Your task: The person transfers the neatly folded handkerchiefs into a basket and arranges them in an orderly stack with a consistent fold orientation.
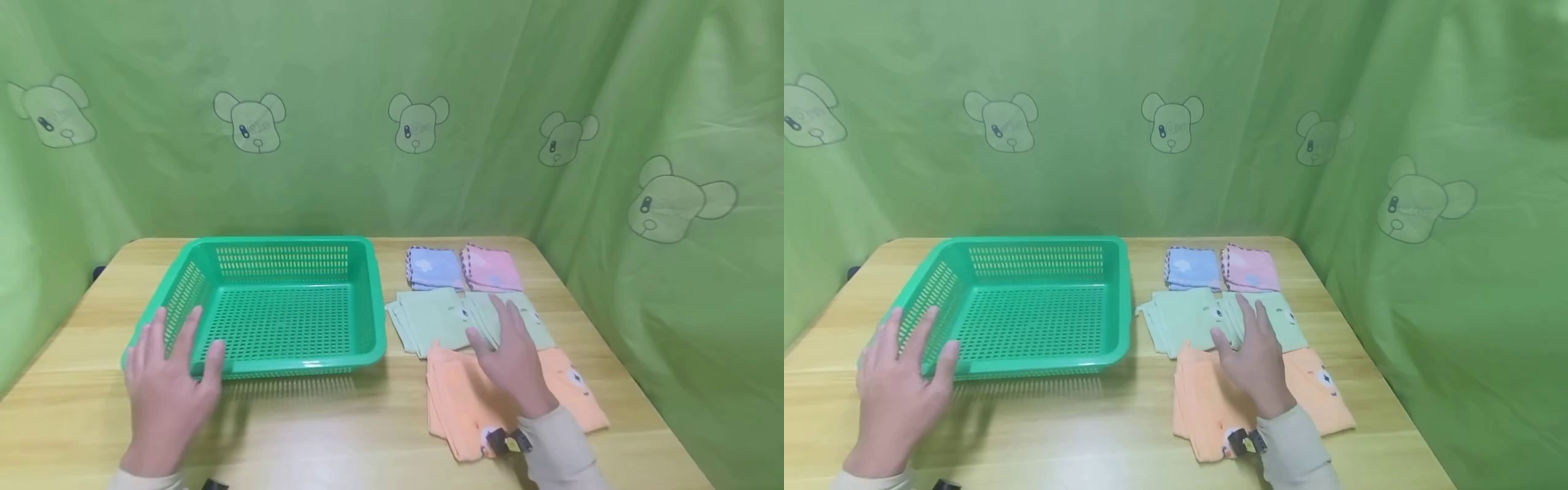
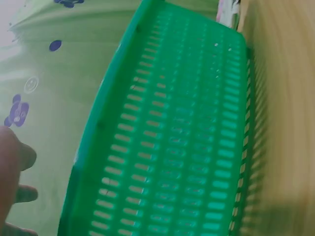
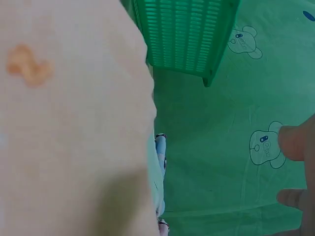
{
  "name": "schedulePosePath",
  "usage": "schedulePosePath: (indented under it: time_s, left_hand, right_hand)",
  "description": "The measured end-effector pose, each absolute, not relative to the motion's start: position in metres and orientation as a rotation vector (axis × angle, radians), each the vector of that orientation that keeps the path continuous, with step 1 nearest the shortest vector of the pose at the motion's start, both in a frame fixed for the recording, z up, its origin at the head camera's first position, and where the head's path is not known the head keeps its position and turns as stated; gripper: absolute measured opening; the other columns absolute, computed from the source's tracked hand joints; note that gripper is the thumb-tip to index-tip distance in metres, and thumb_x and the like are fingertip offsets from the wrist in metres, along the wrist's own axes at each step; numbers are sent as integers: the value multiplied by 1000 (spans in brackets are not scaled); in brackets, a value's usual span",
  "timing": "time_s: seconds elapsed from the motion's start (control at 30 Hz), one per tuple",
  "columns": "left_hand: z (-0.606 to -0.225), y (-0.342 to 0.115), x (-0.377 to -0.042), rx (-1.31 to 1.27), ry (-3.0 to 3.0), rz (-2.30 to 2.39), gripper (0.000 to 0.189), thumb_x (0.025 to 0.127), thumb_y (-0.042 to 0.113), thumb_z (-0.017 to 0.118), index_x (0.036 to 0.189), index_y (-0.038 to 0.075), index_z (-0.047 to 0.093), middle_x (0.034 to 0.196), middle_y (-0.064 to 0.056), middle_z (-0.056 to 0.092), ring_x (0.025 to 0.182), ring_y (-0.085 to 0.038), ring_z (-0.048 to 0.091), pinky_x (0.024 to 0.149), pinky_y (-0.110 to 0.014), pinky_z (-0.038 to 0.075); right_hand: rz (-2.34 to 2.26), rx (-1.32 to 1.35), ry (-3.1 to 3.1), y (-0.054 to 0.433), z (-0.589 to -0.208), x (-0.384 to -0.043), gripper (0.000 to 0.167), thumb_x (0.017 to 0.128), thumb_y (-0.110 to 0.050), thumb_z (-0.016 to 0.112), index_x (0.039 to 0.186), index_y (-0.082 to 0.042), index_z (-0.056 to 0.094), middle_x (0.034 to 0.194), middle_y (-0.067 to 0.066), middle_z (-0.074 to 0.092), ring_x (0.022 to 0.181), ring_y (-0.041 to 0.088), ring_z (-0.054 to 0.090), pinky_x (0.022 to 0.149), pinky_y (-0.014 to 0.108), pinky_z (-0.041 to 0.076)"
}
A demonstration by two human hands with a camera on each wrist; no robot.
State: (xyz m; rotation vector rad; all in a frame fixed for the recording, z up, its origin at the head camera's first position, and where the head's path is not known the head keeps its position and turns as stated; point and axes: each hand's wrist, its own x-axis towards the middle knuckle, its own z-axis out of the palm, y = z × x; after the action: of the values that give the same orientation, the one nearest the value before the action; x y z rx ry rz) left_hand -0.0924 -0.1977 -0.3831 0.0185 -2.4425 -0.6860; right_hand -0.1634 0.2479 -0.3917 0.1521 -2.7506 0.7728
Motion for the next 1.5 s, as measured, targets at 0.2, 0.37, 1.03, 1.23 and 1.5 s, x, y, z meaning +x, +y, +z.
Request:
schedulePosePath:
  time_s: [0.2, 0.37, 1.03, 1.23, 1.5]
  left_hand:
    - [-383, -207, -92, 123, -2295, -928, 57, 94, 26, 55, 145, 4, 41, 155, -28, 17, 138, -53, 17, 106, -75, 8]
    - [-385, -219, -94, 354, -2344, -1073, 61, 96, 25, 53, 150, 6, 32, 159, -22, 9, 140, -51, 11, 103, -78, 9]
    - [-404, -243, -98, 389, -2373, -1171, 59, 97, 8, 39, 154, 10, 24, 161, -14, 7, 142, -48, 10, 109, -70, 6]
    - [-405, -244, -97, 386, -2398, -1140, 57, 97, 10, 38, 153, 9, 26, 161, -13, 8, 141, -49, 11, 112, -66, 6]
    - [-405, -244, -100, 376, -2411, -1109, 60, 96, 11, 39, 154, 8, 22, 160, -17, 12, 142, -46, 14, 114, -62, 8]
  right_hand:
    - [1072, 85, -2773, 256, -385, -181, 74, 97, -37, 56, 154, -8, 18, 153, 25, 26, 131, 50, 36, 103, 66, 32]
    - [1246, 35, -2811, 263, -382, -200, 77, 97, -41, 55, 155, -12, 15, 153, 26, 25, 130, 48, 38, 102, 62, 37]
    - [1399, -40, -2755, 249, -370, -278, 69, 96, -31, 58, 152, -10, 25, 148, 21, 37, 133, 41, 38, 106, 54, 38]
    - [1406, -106, -2800, 249, -372, -297, 69, 96, -30, 57, 152, -8, 24, 147, 23, 38, 133, 40, 38, 106, 52, 37]
    - [1351, -128, -2906, 252, -376, -316, 69, 96, -32, 53, 153, -7, 23, 145, 21, 43, 118, 37, 49, 104, 51, 38]
